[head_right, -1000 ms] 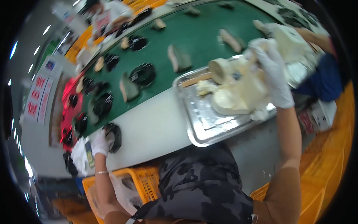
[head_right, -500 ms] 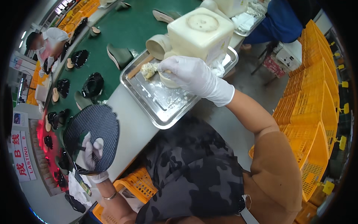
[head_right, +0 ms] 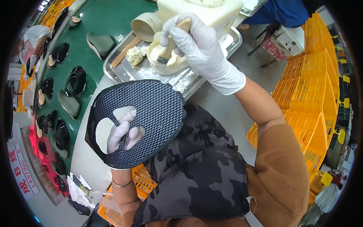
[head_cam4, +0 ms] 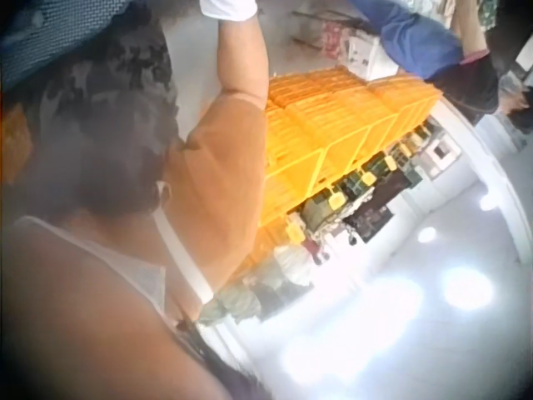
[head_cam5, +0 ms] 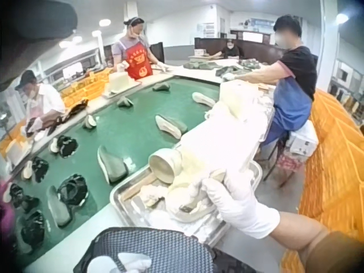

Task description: The person applies adhesive to the soles of shoes using a brush. They repeatedly dip the brush into a container of glue and spread it evenly across the bottom of the shoe soles. The shoes are handled one at a time and placed on a green workbench after treatment.

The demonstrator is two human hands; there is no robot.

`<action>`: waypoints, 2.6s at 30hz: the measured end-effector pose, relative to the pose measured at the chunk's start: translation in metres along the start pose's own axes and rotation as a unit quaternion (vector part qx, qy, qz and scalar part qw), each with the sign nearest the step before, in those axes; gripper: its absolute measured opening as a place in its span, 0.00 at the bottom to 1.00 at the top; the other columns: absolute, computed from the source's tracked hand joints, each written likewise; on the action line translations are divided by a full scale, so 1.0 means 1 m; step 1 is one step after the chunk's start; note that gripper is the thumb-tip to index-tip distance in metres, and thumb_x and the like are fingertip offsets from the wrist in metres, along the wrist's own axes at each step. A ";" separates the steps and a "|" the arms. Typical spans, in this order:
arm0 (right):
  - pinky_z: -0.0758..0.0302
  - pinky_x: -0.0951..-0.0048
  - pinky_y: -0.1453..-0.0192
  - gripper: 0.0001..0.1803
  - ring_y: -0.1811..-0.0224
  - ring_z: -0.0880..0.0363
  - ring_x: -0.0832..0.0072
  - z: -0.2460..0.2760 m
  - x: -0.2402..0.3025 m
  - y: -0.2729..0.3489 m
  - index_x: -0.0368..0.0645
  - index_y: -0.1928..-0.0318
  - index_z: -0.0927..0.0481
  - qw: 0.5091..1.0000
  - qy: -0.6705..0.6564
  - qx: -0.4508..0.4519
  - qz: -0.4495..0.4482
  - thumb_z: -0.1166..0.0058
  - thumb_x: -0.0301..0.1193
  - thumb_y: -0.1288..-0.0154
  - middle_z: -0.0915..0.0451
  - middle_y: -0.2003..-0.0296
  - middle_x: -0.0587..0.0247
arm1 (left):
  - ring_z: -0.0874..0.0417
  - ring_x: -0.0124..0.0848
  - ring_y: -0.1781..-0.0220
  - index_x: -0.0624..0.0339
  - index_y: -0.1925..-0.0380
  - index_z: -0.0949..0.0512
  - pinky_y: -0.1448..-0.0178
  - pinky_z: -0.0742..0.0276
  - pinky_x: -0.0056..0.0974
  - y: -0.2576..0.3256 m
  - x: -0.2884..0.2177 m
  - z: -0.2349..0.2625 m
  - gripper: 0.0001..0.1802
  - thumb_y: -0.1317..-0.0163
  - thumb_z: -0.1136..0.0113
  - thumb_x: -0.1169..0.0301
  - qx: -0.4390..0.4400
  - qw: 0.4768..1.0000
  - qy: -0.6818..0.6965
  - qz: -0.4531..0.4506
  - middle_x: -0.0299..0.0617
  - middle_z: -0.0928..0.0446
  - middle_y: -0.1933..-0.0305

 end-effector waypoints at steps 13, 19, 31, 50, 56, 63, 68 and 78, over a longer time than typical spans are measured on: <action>0.26 0.77 0.62 0.09 0.67 0.22 0.69 -0.037 0.053 -0.011 0.40 0.60 0.28 0.955 0.003 0.189 0.230 0.45 0.28 0.40 0.21 0.66 0.59 | 0.38 0.24 0.85 0.69 0.46 0.35 0.78 0.41 0.26 -0.023 0.019 -0.019 0.21 0.38 0.58 0.73 -0.039 0.988 -0.117 0.096 0.41 0.34 0.81; 0.25 0.74 0.61 0.06 0.67 0.21 0.70 -0.026 0.035 -0.011 0.41 0.64 0.27 0.956 0.085 0.244 0.137 0.45 0.26 0.41 0.21 0.66 0.60 | 0.39 0.24 0.87 0.68 0.45 0.35 0.81 0.41 0.26 -0.025 0.013 -0.016 0.20 0.38 0.61 0.76 -0.048 0.978 -0.196 0.058 0.41 0.35 0.82; 0.26 0.77 0.61 0.06 0.66 0.22 0.74 -0.027 0.029 -0.009 0.37 0.63 0.32 0.965 0.101 0.216 0.110 0.51 0.26 0.36 0.23 0.70 0.60 | 0.36 0.23 0.87 0.71 0.47 0.35 0.83 0.43 0.25 -0.019 0.006 -0.013 0.19 0.39 0.60 0.77 -0.057 0.950 -0.306 -0.023 0.43 0.32 0.78; 0.25 0.82 0.67 0.11 0.66 0.22 0.76 0.030 0.026 0.015 0.40 0.56 0.34 0.992 -0.036 0.058 0.104 0.60 0.35 0.30 0.24 0.67 0.59 | 0.32 0.24 0.83 0.61 0.41 0.36 0.81 0.34 0.23 -0.006 0.014 -0.008 0.20 0.34 0.58 0.77 -0.116 0.959 -0.125 -0.227 0.47 0.26 0.70; 0.24 0.81 0.65 0.09 0.66 0.21 0.74 0.007 0.044 -0.012 0.40 0.55 0.36 0.965 -0.153 0.007 0.211 0.61 0.33 0.29 0.24 0.67 0.60 | 0.32 0.24 0.83 0.62 0.43 0.36 0.81 0.35 0.24 -0.012 0.014 -0.029 0.18 0.33 0.58 0.76 -0.061 0.932 -0.250 -0.257 0.47 0.26 0.72; 0.29 0.86 0.71 0.06 0.69 0.23 0.84 0.027 0.019 -0.002 0.42 0.57 0.33 0.993 -0.095 -0.010 0.072 0.57 0.30 0.31 0.23 0.71 0.66 | 0.34 0.23 0.82 0.63 0.42 0.38 0.79 0.35 0.24 -0.007 0.018 -0.017 0.19 0.33 0.61 0.78 -0.123 0.942 -0.166 -0.265 0.47 0.27 0.71; 0.26 0.86 0.74 0.07 0.66 0.21 0.79 0.021 0.030 -0.012 0.42 0.55 0.35 0.984 -0.129 -0.035 0.119 0.59 0.30 0.30 0.23 0.66 0.61 | 0.35 0.24 0.82 0.62 0.42 0.38 0.78 0.36 0.24 -0.011 0.018 -0.023 0.19 0.33 0.62 0.77 -0.113 0.930 -0.197 -0.289 0.46 0.28 0.70; 0.28 0.83 0.76 0.06 0.79 0.27 0.80 0.041 0.008 0.036 0.41 0.56 0.35 0.989 -0.102 -0.104 -0.004 0.62 0.29 0.30 0.24 0.73 0.56 | 0.33 0.24 0.78 0.61 0.39 0.41 0.73 0.34 0.24 -0.004 0.008 -0.009 0.22 0.33 0.57 0.73 -0.196 0.855 -0.191 -0.441 0.45 0.27 0.61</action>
Point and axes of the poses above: each hand's wrist, its own y-axis away from the middle knuckle, its own z-axis out of the back of the hand, x = y × z, the point moved 7 cm from there along -y, towards the middle knuckle
